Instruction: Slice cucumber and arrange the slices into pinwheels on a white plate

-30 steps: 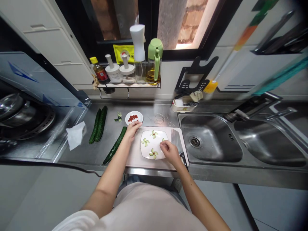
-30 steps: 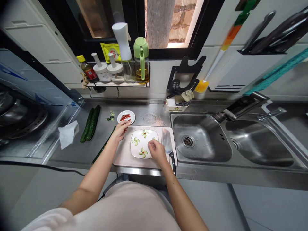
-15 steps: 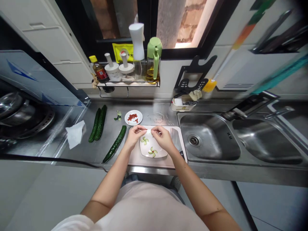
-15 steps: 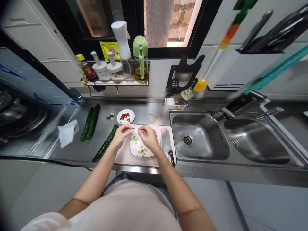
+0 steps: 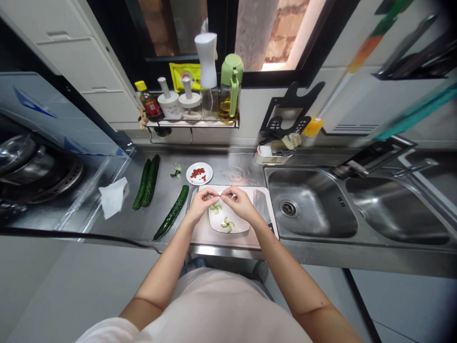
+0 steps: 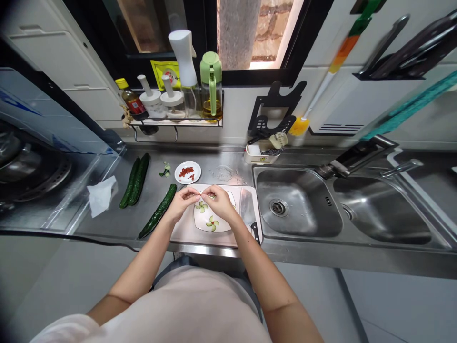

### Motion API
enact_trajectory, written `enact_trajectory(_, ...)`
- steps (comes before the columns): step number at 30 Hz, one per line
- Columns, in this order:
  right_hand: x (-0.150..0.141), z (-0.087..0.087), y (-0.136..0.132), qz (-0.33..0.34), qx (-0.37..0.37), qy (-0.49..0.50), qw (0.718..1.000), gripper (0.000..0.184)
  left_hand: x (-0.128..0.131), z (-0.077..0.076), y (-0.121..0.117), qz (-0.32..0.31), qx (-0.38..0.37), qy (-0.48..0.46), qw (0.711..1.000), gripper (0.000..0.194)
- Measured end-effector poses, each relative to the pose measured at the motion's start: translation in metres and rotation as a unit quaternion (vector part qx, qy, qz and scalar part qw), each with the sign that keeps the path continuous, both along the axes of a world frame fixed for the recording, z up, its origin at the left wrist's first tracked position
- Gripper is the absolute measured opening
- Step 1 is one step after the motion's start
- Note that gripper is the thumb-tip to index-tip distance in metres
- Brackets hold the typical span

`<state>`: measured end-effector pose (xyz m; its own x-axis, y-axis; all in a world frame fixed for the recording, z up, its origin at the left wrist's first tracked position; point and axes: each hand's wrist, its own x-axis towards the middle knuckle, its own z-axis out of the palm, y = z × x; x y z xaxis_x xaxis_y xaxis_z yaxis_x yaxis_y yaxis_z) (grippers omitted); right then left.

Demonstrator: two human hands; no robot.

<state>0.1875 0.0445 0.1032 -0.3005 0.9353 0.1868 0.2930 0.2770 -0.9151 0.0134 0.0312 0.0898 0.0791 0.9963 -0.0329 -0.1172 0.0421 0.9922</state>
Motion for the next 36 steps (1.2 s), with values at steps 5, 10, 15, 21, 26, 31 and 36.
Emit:
enact_trajectory(5, -0.002, -0.002, -0.001, 0.009, -0.010, -0.021, 1.000, 0.014, -0.002, -0.003, -0.002, -0.009, -0.018, 0.006, 1.000, 0.025)
enact_trajectory(10, -0.006, -0.013, 0.002, -0.001, 0.011, -0.052, 0.999, 0.013, -0.006, -0.011, -0.002, 0.005, -0.030, 0.019, 0.999, 0.029)
enact_trajectory(15, -0.007, -0.042, 0.006, 0.013, 0.053, -0.165, 0.985, 0.010, -0.017, -0.032, -0.001, 0.086, -0.021, 0.124, 0.988, 0.023)
enact_trajectory(21, -0.013, -0.067, 0.003, 0.063, 0.076, -0.309, 0.946, 0.015, -0.026, -0.063, -0.006, 0.098, -0.009, 0.280, 0.955, 0.018)
enact_trajectory(26, -0.018, -0.074, 0.004, 0.084, 0.086, -0.376, 0.919, 0.020, -0.021, -0.075, -0.009, 0.086, -0.002, 0.385, 0.919, 0.014)
enact_trajectory(31, -0.022, -0.079, 0.006, 0.092, 0.088, -0.401, 0.907, 0.022, -0.015, -0.077, -0.010, 0.085, -0.019, 0.430, 0.899, 0.013)
enact_trajectory(36, -0.023, -0.082, 0.007, 0.092, 0.089, -0.411, 0.903, 0.023, -0.011, -0.080, -0.007, 0.081, -0.020, 0.453, 0.887, 0.014)
